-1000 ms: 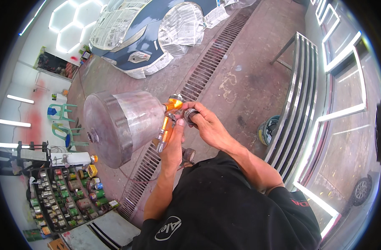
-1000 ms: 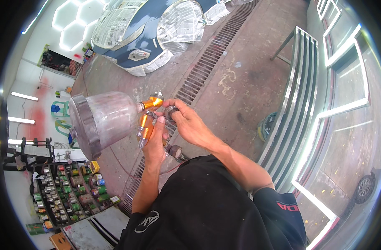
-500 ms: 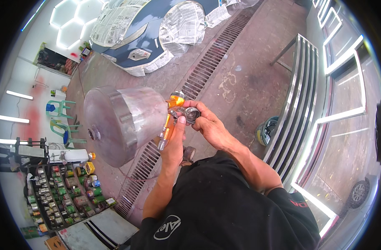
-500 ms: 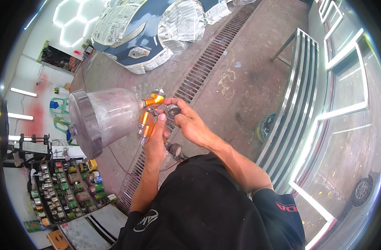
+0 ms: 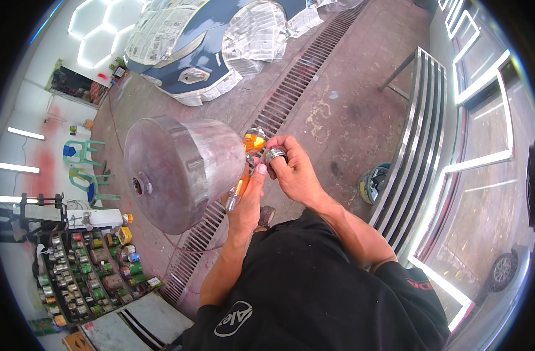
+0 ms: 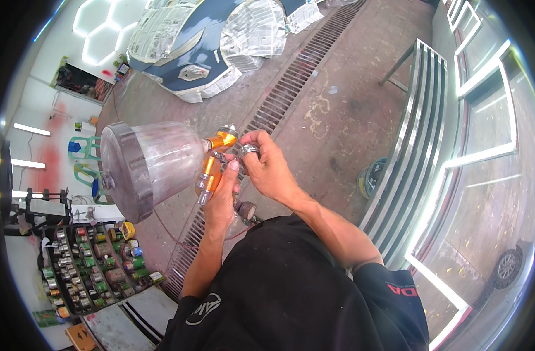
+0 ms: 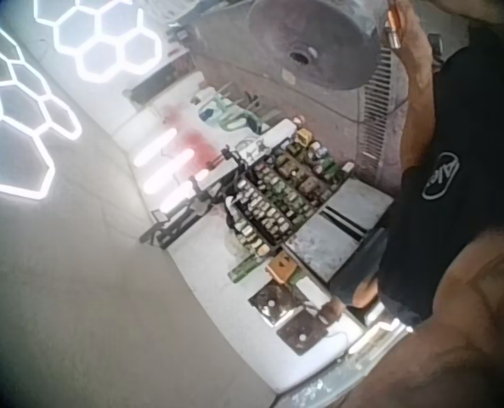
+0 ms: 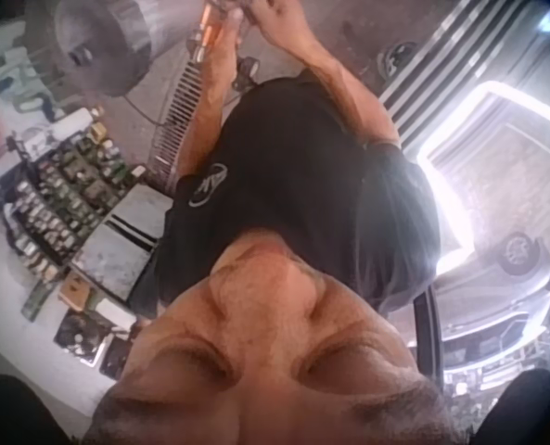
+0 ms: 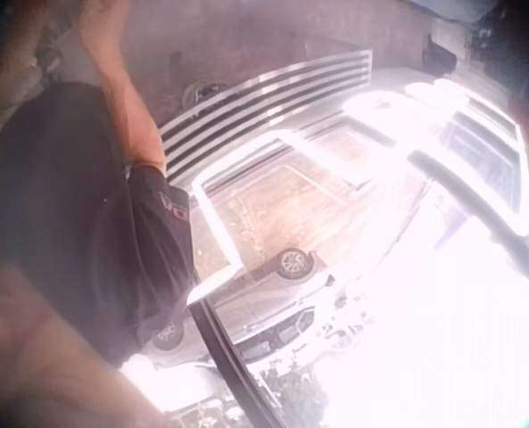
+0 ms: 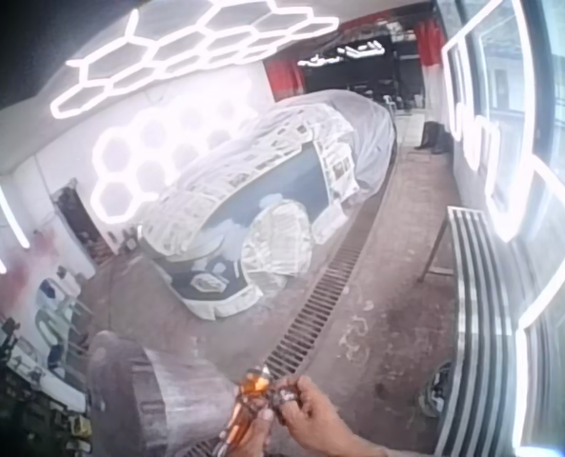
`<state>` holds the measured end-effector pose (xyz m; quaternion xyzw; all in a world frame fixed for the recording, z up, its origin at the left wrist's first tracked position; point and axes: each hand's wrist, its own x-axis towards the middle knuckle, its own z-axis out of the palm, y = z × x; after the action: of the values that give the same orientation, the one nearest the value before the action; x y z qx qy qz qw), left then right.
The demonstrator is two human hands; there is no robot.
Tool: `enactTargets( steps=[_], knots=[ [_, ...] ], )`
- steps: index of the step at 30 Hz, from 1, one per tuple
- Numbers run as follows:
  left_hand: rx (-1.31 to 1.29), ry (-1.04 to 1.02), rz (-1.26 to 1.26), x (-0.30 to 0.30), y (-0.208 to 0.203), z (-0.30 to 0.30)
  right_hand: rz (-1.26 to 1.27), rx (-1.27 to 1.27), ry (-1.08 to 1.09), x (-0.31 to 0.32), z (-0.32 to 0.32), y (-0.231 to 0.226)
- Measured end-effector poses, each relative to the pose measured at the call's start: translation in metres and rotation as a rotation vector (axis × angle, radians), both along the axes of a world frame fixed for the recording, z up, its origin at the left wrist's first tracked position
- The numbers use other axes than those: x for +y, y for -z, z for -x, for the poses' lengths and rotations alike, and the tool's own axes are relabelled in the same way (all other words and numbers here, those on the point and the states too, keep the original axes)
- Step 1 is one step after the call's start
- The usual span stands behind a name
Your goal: The person prepares paint by stirring it in a container, then assembles and adjusts a spray gun. They walk to a car covered with newspaper and apply a coat of paint to the car's body using the spray gun.
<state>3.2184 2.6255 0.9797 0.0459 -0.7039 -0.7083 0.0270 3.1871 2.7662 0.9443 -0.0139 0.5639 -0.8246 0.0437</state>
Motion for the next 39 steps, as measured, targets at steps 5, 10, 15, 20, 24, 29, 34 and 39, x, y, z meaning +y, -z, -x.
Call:
enactTargets(
  steps=[5, 10, 15, 20, 24, 29, 34, 39],
  knots=[
    [-0.003, 0.003, 0.052, -0.003, 0.003, 0.003, -0.001, 0.047, -0.012, -0.005, -0.006, -0.011],
    [0.027, 0.028, 0.055, -0.011, 0.007, 0.011, 0.227, -0.175, -0.161, 0.006, -0.004, -0.028],
    [0.006, -0.016, -0.013, -0.004, -0.005, 0.011, 0.35, -0.177, -0.236, 0.013, 0.001, -0.021],
    [-0.007, -0.015, -0.018, -0.007, -0.003, 0.013, 0.293, -0.157, -0.247, 0.014, 0.002, -0.023],
    [0.004, -0.025, -0.021, -0.005, -0.002, 0.012, 0.262, -0.161, -0.264, 0.016, 0.003, -0.013],
    [-0.004, -0.023, 0.041, -0.01, 0.007, 0.013, 0.294, -0.213, -0.106, 0.006, -0.003, -0.018],
    [0.001, -0.074, 0.111, -0.001, 0.002, 0.003, 0.201, -0.089, 0.057, 0.003, 0.0, 0.001],
    [-0.033, -0.057, 0.122, 0.002, 0.006, -0.002, 0.125, -0.018, 0.197, 0.0, -0.001, 0.017]
  ],
)
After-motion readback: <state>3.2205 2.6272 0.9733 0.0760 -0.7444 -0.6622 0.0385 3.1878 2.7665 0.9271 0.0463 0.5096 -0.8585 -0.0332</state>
